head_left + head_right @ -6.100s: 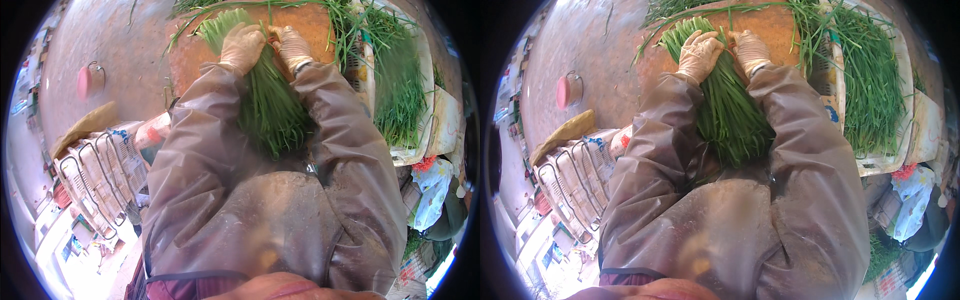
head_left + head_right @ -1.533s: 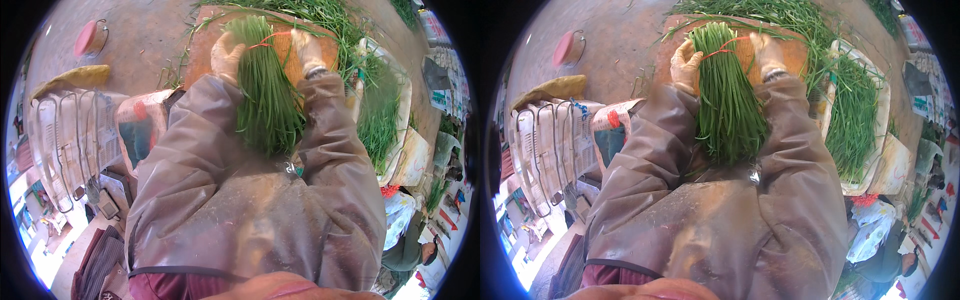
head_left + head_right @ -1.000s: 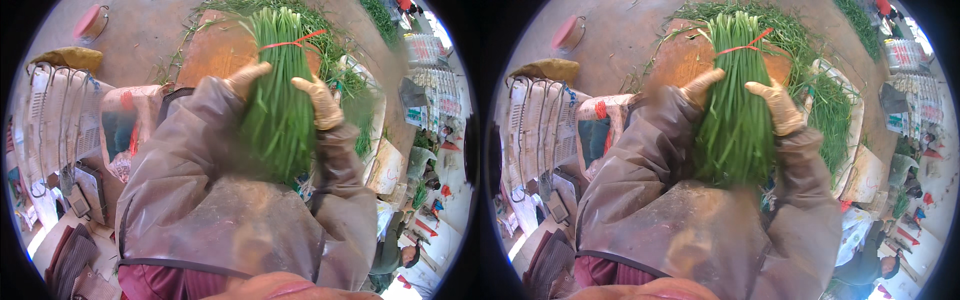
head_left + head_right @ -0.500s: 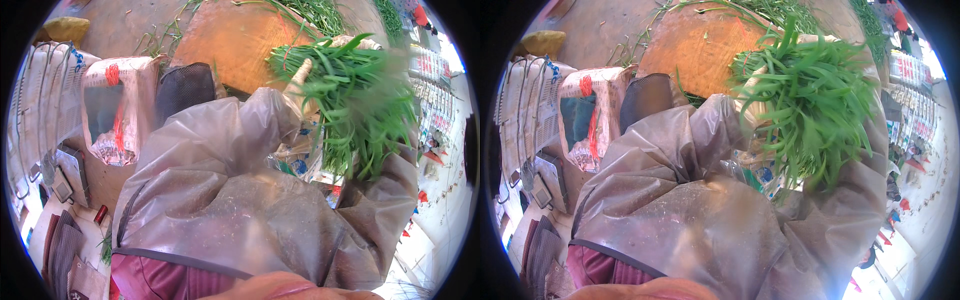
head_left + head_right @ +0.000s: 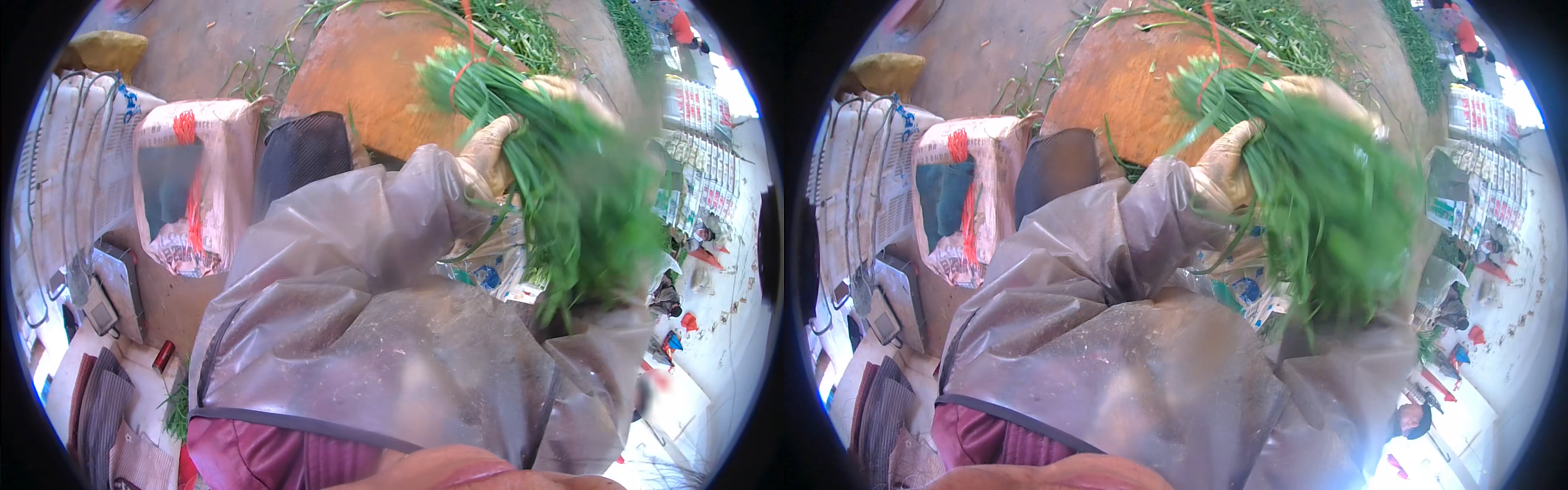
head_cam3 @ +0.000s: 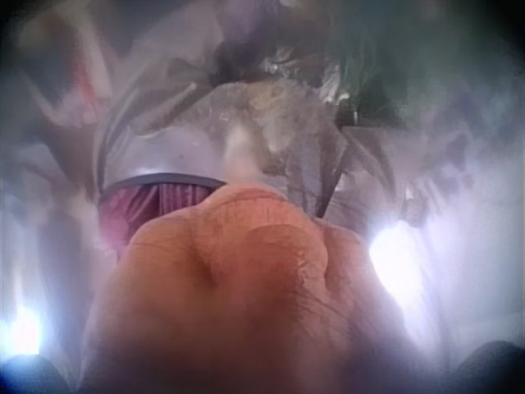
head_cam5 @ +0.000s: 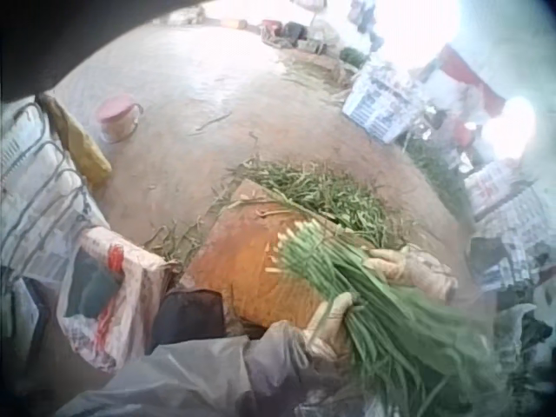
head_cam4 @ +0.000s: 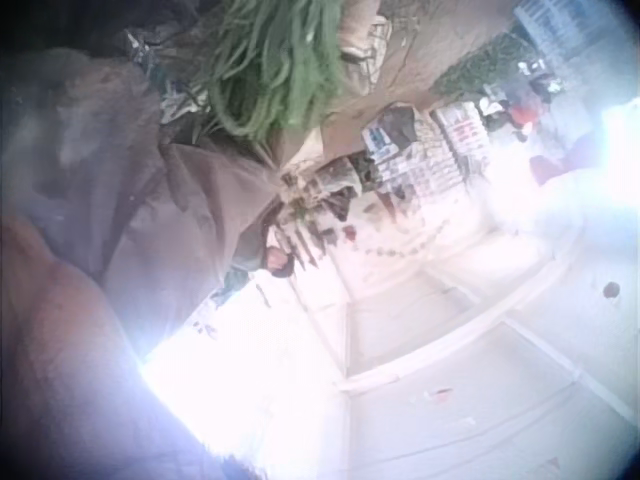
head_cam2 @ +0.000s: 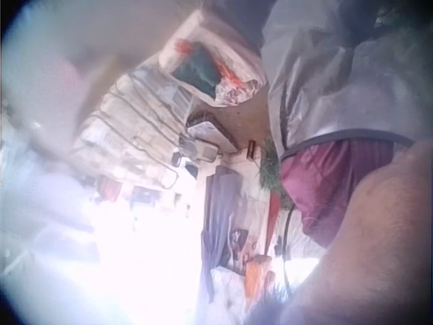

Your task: The person picks up a bunch of green onions, shakes them to remove loose debris, aligns them on a wooden board, and ties them together with a red string before placing them into a crate.

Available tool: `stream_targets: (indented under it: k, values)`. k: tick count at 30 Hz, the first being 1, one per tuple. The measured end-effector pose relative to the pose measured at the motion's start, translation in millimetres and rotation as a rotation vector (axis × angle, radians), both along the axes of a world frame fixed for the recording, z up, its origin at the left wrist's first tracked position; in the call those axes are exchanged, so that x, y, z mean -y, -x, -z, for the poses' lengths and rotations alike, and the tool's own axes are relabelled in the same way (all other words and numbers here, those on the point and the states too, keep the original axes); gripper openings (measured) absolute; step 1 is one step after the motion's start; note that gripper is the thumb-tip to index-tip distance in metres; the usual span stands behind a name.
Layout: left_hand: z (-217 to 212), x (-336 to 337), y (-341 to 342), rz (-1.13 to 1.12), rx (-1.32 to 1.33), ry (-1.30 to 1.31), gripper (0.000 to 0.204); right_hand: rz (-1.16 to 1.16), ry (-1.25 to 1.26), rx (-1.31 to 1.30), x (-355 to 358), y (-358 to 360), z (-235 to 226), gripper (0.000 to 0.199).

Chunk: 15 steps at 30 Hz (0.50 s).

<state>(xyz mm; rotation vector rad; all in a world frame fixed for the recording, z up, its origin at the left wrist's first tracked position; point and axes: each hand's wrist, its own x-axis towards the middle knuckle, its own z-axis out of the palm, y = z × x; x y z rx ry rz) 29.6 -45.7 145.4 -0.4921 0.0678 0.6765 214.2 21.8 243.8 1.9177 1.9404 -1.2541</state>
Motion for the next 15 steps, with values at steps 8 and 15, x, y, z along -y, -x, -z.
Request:
stream_targets:
  k: [8, 15]
  values:
    - [44.0, -63.0, 47.6, -0.296, -1.362, -1.308, 0.078, 0.855, -0.213, -1.053, 103.0, 101.2, 118.0, 0.047]
    - [46.0, -92.2, 108.2, 0.94, -1.676, -2.186, 0.078, 0.955, 0.468, -1.12, 119.3, 194.3, 232.4, 0.036]
